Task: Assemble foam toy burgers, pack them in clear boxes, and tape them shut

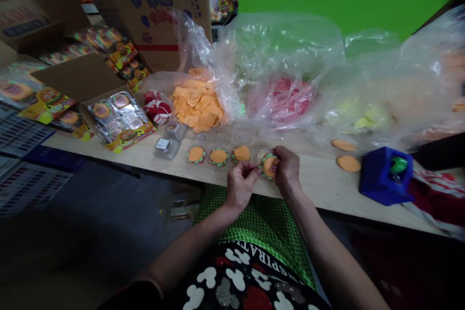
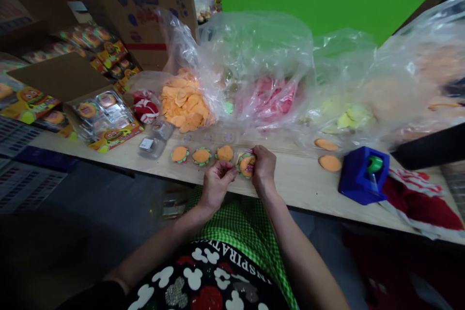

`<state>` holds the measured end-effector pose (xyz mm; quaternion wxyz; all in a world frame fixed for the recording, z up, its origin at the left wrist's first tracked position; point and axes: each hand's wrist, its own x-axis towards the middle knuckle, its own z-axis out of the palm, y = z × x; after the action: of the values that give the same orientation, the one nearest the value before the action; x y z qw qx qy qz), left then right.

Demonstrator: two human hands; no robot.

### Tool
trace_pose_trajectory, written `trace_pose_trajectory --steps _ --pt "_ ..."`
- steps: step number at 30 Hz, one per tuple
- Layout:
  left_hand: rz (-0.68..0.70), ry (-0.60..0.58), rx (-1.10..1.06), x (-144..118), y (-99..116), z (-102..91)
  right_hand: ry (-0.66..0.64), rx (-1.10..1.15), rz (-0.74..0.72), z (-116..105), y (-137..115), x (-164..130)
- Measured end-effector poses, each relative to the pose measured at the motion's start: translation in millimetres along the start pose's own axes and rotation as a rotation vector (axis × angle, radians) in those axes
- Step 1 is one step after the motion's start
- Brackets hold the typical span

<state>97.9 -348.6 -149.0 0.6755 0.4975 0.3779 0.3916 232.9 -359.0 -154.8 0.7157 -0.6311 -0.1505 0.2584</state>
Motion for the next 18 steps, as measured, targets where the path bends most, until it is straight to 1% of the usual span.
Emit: trace_pose_trajectory --steps 3,5,7,9,11,14,16,18 --pt "0.032 0.026 0.028 1 0 -0.8 0.008 -0.017 -0.04 0 0 0" --pt "0.024 -0.022 0.054 6 2 -2.7 0.009 -0.064 -0.088 -3 -2 -2" --pt "0.03 -0.088 0.089 13 5 -4.8 -0.012 -0.171 -0.125 -7 -4 -5" --pt "0.068 -0.118 0.131 21 7 -6.3 -0.044 -0.301 -0.145 -9 -7 -10" --pt "0.116 -0.107 0.184 26 9 -7.1 -0.077 -0.422 -0.174 -10 -10 -17" --pt "0.161 -0.083 0.261 27 10 -9.1 -0.105 -0.567 -0.259 -9 -15 -27" --pt "0.165 -0.081 0.271 25 10 -11.5 -0.135 -0.649 -0.306 -9 -19 -30" --pt "0.135 -0.128 0.267 22 11 -14.1 -0.185 -0.718 -0.328 -11 -23 -31"
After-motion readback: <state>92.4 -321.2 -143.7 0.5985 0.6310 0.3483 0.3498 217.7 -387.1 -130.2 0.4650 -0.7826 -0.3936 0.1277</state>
